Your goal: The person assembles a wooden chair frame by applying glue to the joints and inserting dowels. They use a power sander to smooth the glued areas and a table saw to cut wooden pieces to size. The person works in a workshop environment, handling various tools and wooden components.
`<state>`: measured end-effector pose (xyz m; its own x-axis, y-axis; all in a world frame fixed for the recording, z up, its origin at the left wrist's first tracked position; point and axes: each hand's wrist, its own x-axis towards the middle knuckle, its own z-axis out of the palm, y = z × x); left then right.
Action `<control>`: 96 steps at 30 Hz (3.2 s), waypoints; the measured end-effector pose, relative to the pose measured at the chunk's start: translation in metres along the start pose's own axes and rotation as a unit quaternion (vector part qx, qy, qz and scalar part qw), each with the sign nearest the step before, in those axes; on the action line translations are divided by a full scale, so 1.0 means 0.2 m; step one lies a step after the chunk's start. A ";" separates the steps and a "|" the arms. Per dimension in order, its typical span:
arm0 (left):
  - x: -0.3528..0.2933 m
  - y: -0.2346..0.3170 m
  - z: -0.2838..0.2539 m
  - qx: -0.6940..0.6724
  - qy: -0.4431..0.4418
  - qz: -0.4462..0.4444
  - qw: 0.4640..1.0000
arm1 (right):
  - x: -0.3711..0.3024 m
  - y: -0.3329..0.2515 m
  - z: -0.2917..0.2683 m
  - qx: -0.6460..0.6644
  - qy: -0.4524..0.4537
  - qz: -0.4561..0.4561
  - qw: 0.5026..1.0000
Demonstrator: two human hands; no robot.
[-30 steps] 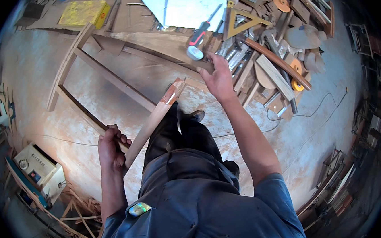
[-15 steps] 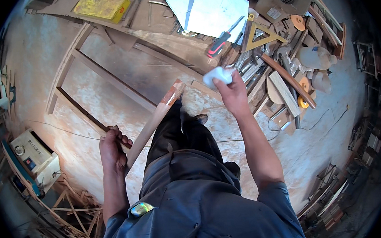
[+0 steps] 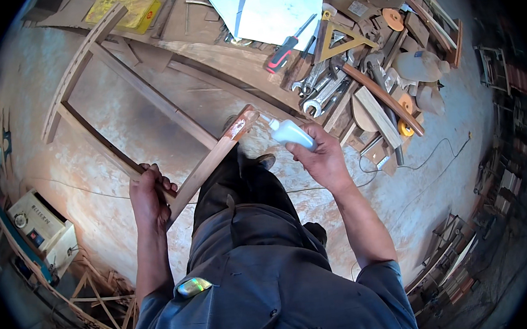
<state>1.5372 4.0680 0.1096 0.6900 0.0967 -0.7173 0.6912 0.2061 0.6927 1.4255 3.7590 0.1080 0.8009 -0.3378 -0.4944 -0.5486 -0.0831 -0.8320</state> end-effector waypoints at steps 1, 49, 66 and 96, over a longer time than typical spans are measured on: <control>0.00 0.00 0.01 0.002 0.001 -0.001 1.000 | -0.01 -0.01 -0.01 0.008 0.006 -0.012 1.000; -0.06 -0.08 0.00 0.002 -0.022 -0.028 0.999 | -0.18 0.00 -0.01 -0.137 0.054 -0.030 0.989; -0.03 -0.07 -0.09 -0.010 -0.005 -0.049 0.999 | -0.09 0.33 -0.13 0.300 0.101 -0.064 0.946; 0.21 0.03 -0.39 -0.246 -0.070 -0.286 0.924 | 0.76 0.36 0.13 -0.300 0.263 -0.335 0.854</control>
<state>1.5531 4.1494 0.0772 0.2876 -0.2848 -0.9144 0.7939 0.6049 0.0613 1.5141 3.7264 -0.0333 0.8513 -0.3867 0.3545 -0.1597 -0.8346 -0.5272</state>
